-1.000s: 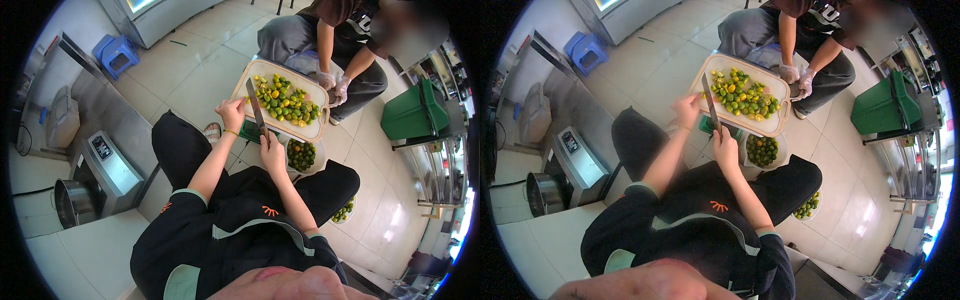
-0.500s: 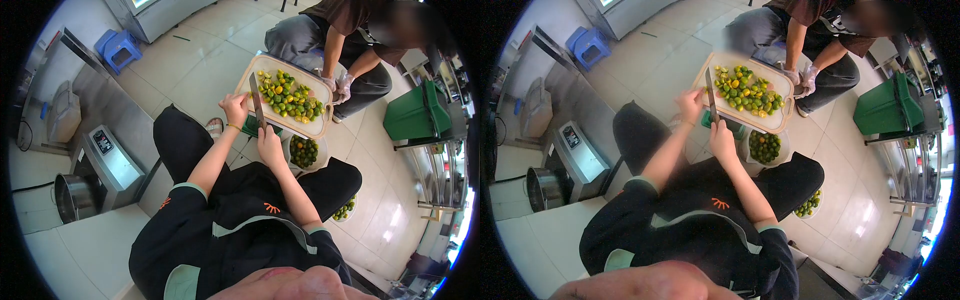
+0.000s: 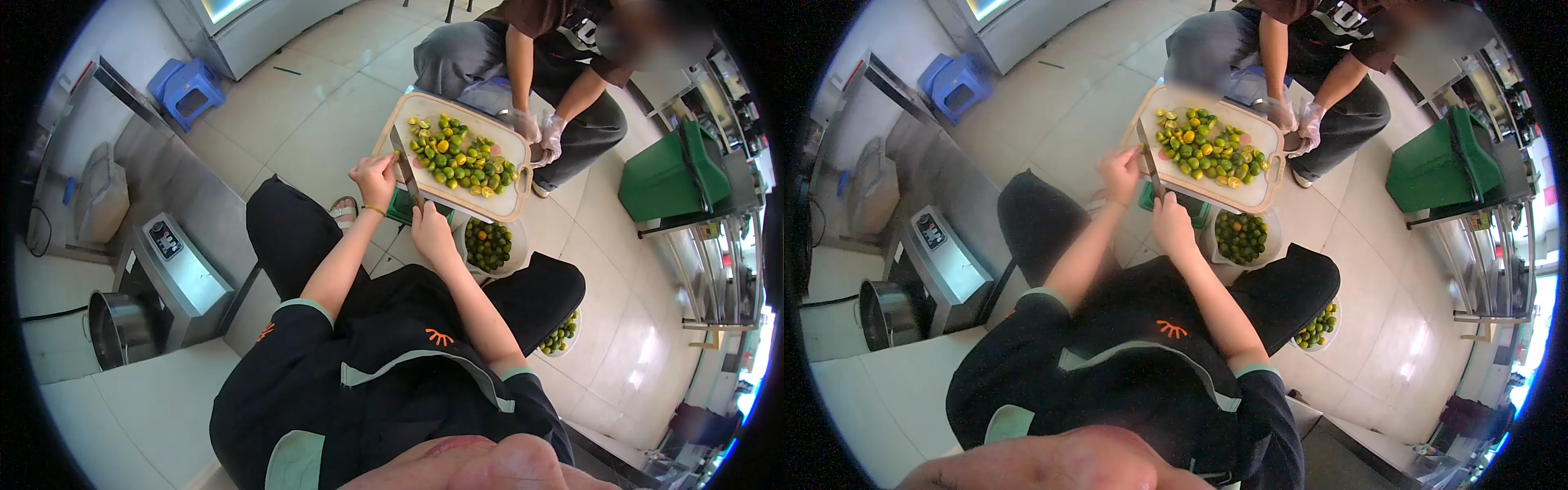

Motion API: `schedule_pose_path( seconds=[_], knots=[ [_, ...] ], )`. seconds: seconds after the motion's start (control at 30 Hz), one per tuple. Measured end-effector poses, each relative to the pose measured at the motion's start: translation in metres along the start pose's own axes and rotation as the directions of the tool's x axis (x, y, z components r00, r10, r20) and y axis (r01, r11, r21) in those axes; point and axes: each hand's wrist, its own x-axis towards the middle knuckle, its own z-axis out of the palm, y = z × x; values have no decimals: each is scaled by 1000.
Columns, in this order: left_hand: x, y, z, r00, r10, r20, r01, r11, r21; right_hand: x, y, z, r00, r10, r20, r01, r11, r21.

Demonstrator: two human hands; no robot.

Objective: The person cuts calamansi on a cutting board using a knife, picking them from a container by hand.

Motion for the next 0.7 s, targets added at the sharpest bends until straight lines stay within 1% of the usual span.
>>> schedule_pose_path(
  seconds=[0.1, 0.2, 0.3, 0.4, 0.5, 0.53, 0.63, 0.67, 0.7],
  knots=[
    [0, 3, -3, 999, -6, 54, 4, 999, 38, 18, 8, 1, 1000, -29, -6, 29, 1000, -1],
    [1, 3, 1, 1000, -11, 23, 10, 999, 40, 14, 13, -4, 998, -62, -29, 64, 996, 61],
    [2, 1, 5, 999, -52, 17, 52, 998, -18, -19, 13, -21, 999, 40, 9, -41, 998, 56],
    [5, 1, 7, 976, -134, 172, 150, 985, -81, -50, 24, -43, 998, 68, -7, -67, 994, 83],
    [-1, -5, 12, 969, -214, 120, 236, 947, -219, -68, 17, -77, 992, 107, -70, -100, 990, 100],
    [-4, 4, 0, 968, -232, 99, 248, 946, -210, -70, 24, -82, 989, 112, -101, -101, 989, 110],
    [-26, 16, -10, 965, -214, -150, 198, 974, -113, -73, 22, -103, 979, 159, -128, -144, 982, 121],
    [-41, 28, -13, 977, -197, -84, 183, 972, -146, -72, 16, -111, 977, 177, -117, -163, 979, 122],
    [-53, 54, -22, 984, -176, -15, 170, 969, -181, -70, 20, -110, 984, 136, -116, -123, 986, 112]
  ],
)
